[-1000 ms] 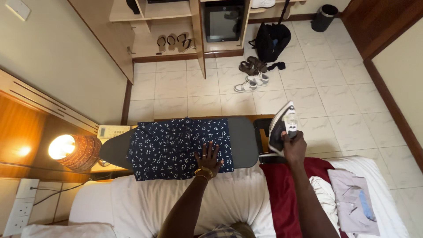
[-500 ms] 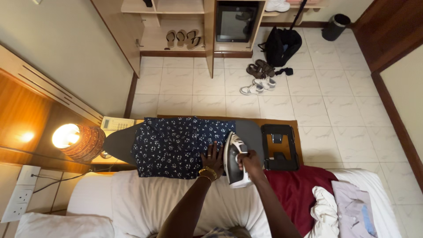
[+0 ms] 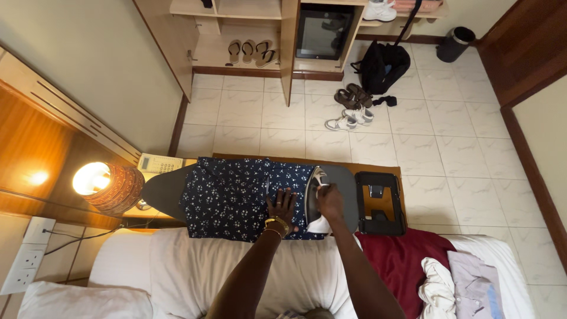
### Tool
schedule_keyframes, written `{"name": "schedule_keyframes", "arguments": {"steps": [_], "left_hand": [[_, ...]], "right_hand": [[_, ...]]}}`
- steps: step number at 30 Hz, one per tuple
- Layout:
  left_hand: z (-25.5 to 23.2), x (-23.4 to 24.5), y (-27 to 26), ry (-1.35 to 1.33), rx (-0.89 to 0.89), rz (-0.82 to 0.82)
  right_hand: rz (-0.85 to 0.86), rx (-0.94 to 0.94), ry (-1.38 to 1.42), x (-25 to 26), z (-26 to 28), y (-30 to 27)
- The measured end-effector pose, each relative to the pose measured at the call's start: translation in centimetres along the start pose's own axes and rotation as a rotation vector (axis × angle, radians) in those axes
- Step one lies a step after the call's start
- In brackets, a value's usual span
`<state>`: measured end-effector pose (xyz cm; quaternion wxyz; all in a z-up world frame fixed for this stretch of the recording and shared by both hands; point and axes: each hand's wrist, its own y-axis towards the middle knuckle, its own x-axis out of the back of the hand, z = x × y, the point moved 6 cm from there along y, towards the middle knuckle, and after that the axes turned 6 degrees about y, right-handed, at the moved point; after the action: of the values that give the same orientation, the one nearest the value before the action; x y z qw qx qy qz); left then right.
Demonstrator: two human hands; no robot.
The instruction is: The person irons a dark blue floral dress on an ironing board, repeatedly smoothing and repositioning the fabric. After finishing the dress, they place it on the bed and pick up a white cloth to begin ironing it.
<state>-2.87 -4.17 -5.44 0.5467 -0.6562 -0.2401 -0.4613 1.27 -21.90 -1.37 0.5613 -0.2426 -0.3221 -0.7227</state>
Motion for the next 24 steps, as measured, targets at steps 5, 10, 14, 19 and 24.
{"name": "schedule_keyframes", "arguments": {"steps": [5, 10, 14, 19, 24], "left_hand": [[-0.4, -1.1, 0.9, 0.025, -0.008, 0.027], [-0.4, -2.1, 1.1, 0.023, 0.001, -0.103], [-0.2, -1.3, 1.9, 0.042, 0.004, 0.060], [-0.3, -2.1, 1.4, 0.016, -0.024, -0.005], [-0.1, -1.9, 1.7, 0.011, -0.014, 0.033]], "right_hand": [[0.234, -0.333, -0.026, -2.4, -3.4, 0.9], [0.061, -0.242, -0.118, -2.0, -2.9, 1.5], [0.210, -0.388, -0.019, -0.4, -0.9, 1.5], [0.125, -0.149, 0.010, 1.6, 1.7, 1.6], [0.161, -0.251, 0.027, -0.5, -0.8, 2.4]]}}
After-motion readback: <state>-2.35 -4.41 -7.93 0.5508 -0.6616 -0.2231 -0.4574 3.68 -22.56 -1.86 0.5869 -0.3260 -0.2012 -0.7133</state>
